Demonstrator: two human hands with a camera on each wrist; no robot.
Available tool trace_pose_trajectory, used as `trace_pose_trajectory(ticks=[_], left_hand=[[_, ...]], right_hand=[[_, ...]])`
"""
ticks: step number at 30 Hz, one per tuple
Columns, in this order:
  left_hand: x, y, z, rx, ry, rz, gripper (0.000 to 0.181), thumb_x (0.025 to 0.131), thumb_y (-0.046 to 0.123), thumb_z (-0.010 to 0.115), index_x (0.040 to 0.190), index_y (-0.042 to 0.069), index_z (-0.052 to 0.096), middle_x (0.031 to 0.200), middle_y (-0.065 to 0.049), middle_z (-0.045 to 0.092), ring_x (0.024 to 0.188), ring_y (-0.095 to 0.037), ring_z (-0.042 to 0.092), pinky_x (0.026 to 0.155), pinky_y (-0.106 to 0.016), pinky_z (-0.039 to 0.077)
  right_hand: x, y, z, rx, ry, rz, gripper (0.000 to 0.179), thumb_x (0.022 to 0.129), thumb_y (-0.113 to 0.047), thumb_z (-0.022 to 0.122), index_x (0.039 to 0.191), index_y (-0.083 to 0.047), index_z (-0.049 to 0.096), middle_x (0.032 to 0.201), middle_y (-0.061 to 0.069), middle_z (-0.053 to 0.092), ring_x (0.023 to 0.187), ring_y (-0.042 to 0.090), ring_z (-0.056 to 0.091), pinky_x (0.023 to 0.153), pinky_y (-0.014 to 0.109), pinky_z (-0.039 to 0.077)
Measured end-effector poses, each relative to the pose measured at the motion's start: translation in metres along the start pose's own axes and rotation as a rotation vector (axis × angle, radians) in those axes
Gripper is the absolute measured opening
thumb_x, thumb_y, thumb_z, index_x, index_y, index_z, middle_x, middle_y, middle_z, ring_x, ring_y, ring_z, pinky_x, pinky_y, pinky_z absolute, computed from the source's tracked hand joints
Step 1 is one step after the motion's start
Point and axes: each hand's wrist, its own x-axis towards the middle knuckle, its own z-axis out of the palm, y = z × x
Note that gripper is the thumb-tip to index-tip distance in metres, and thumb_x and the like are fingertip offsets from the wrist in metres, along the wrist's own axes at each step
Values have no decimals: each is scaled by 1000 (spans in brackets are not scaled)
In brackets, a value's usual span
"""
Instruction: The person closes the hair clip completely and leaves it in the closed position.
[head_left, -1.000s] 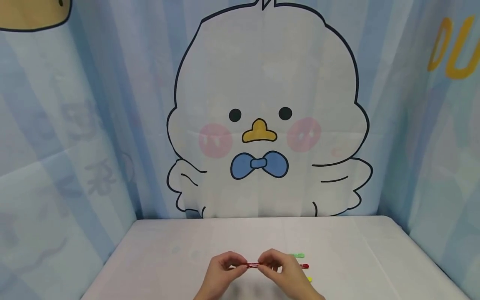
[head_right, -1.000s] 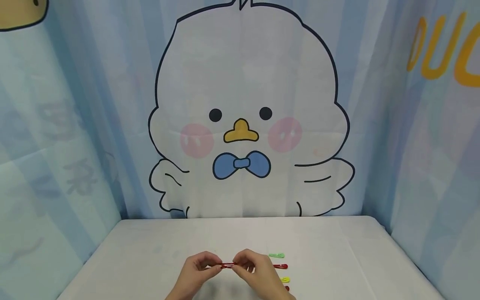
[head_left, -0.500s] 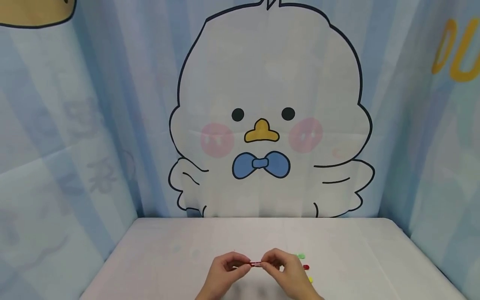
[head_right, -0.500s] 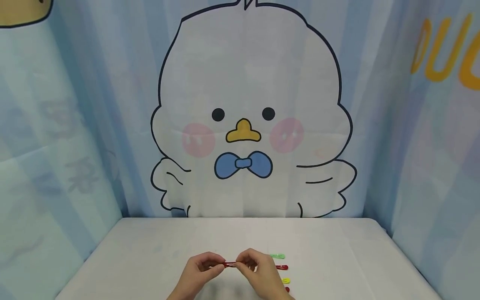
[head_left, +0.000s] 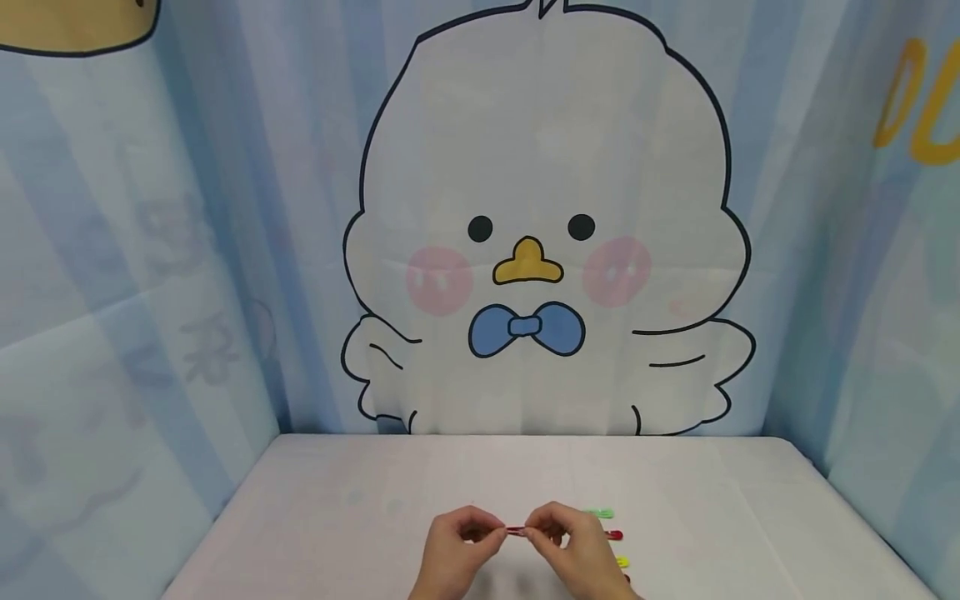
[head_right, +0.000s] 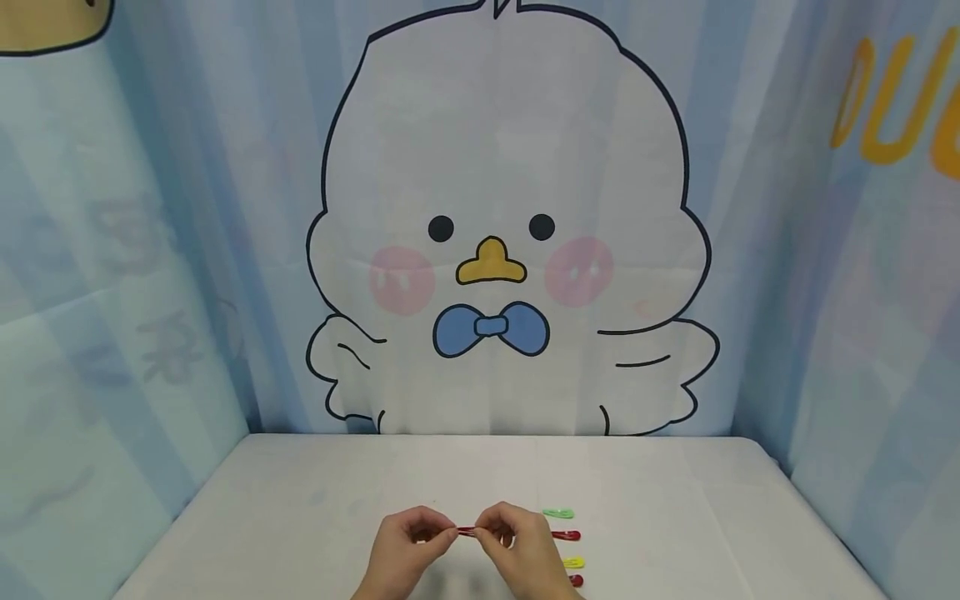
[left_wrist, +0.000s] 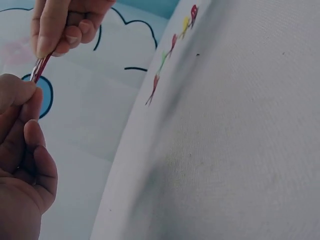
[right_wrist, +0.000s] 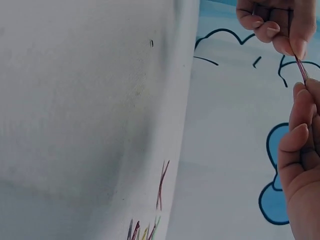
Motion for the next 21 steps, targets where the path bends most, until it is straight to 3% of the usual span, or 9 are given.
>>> trace_pose_trajectory(ticks=[7, 17, 21], left_hand=[[0, -1, 0, -21, -16, -19, 10, 84, 7, 80, 89, 1, 74, 80, -2, 70, 73, -16, 62, 65, -27, 50], [3, 1, -1, -56, -32, -36, 12, 86, 10, 80, 93, 2, 73, 85, -3, 71, 76, -17, 65, 67, -26, 51], [4, 3, -2, -51, -46, -29, 14, 88, 12, 78, 95, 0, 73, 86, -3, 71, 78, -16, 66, 69, -26, 51]], right_hand=[[1, 0, 0, -64, 15, -30, 4, 91, -11, 76, 91, -10, 72, 81, -10, 68, 68, 4, 54, 62, 26, 49], [1, 11, 0, -181, 26, -309, 22, 83, -1, 81, 96, -17, 71, 84, -13, 64, 71, 0, 56, 59, 27, 50], [1, 12, 1, -218, 49, -356, 25, 82, 0, 82, 95, -18, 71, 85, -13, 64, 71, 0, 56, 58, 27, 50]])
